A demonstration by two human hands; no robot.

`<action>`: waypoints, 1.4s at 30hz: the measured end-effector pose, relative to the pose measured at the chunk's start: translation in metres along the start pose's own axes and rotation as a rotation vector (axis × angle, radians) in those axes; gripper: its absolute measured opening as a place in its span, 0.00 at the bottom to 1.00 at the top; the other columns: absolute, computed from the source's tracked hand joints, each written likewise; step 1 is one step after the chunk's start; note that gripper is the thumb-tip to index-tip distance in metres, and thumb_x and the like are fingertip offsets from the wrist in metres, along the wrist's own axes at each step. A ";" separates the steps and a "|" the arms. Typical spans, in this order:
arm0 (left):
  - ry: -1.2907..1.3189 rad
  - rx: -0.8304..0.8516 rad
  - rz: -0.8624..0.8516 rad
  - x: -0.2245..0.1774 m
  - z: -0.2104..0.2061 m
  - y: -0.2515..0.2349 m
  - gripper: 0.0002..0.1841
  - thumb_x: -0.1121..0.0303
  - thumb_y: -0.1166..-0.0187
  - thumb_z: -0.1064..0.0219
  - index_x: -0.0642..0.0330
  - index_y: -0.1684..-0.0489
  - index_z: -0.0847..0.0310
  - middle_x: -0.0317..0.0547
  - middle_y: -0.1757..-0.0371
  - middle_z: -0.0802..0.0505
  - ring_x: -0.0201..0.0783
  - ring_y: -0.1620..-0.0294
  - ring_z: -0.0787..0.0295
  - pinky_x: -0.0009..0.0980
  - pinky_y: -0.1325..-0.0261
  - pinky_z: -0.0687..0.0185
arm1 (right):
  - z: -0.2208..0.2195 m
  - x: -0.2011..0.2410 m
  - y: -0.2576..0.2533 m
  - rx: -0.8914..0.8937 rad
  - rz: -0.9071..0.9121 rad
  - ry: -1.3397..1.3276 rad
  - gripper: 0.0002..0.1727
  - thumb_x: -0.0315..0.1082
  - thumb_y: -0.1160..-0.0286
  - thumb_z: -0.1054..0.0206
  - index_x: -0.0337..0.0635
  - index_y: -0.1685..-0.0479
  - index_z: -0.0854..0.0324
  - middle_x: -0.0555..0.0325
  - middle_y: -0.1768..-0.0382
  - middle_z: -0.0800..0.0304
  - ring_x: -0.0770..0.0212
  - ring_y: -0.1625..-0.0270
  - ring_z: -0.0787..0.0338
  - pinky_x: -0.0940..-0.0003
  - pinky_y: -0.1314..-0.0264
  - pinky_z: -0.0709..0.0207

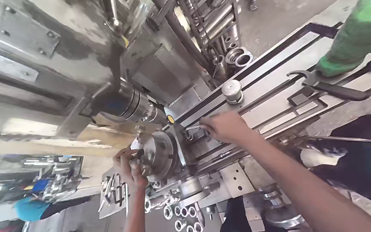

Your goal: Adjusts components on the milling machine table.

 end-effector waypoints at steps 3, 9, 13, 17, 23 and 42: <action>-0.001 0.011 0.006 -0.001 0.000 0.000 0.43 0.30 0.17 0.62 0.65 0.48 0.17 0.57 0.40 0.16 0.46 0.36 0.20 0.41 0.34 0.23 | -0.016 0.014 -0.028 0.170 0.102 0.111 0.20 0.53 0.09 0.50 0.56 0.48 0.14 0.49 0.67 0.10 0.40 0.62 0.08 0.39 0.67 0.21; 0.018 0.022 0.015 0.001 0.000 0.001 0.42 0.31 0.17 0.60 0.65 0.47 0.18 0.58 0.39 0.17 0.46 0.36 0.21 0.41 0.33 0.23 | -0.017 0.017 -0.049 0.220 0.233 0.230 0.18 0.51 0.10 0.47 0.54 0.53 0.15 0.49 0.71 0.13 0.41 0.67 0.10 0.40 0.70 0.23; 0.001 0.018 0.008 0.000 0.000 0.000 0.43 0.29 0.18 0.60 0.65 0.48 0.18 0.58 0.40 0.17 0.45 0.36 0.21 0.39 0.33 0.23 | -0.018 0.017 -0.049 0.212 0.334 0.248 0.19 0.51 0.09 0.49 0.53 0.51 0.15 0.49 0.69 0.13 0.41 0.67 0.11 0.40 0.69 0.22; 0.025 0.024 0.022 0.002 -0.001 0.000 0.43 0.28 0.18 0.60 0.65 0.46 0.18 0.56 0.40 0.17 0.43 0.37 0.20 0.36 0.37 0.20 | -0.023 0.014 -0.054 0.151 0.473 0.218 0.15 0.47 0.10 0.45 0.54 0.51 0.14 0.51 0.64 0.11 0.44 0.59 0.08 0.42 0.58 0.18; 0.056 0.026 0.007 0.002 -0.001 0.001 0.40 0.31 0.16 0.58 0.63 0.46 0.18 0.52 0.39 0.17 0.40 0.37 0.20 0.34 0.35 0.21 | -0.029 0.013 -0.061 0.249 0.402 0.206 0.14 0.46 0.09 0.45 0.56 0.46 0.14 0.50 0.58 0.09 0.44 0.49 0.09 0.40 0.46 0.21; 0.073 0.027 0.015 0.000 0.000 0.002 0.39 0.32 0.16 0.56 0.65 0.46 0.19 0.53 0.39 0.17 0.39 0.37 0.19 0.33 0.36 0.20 | -0.025 0.049 0.006 0.003 0.139 0.231 0.13 0.28 0.24 0.33 0.40 0.44 0.13 0.43 0.63 0.11 0.41 0.62 0.08 0.49 0.71 0.18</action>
Point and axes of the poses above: each hand's wrist, its own y-axis away from the middle knuckle, its own z-axis out of the back of the hand, x = y × z, the point moved 9 cm from there along -y, towards the middle knuckle
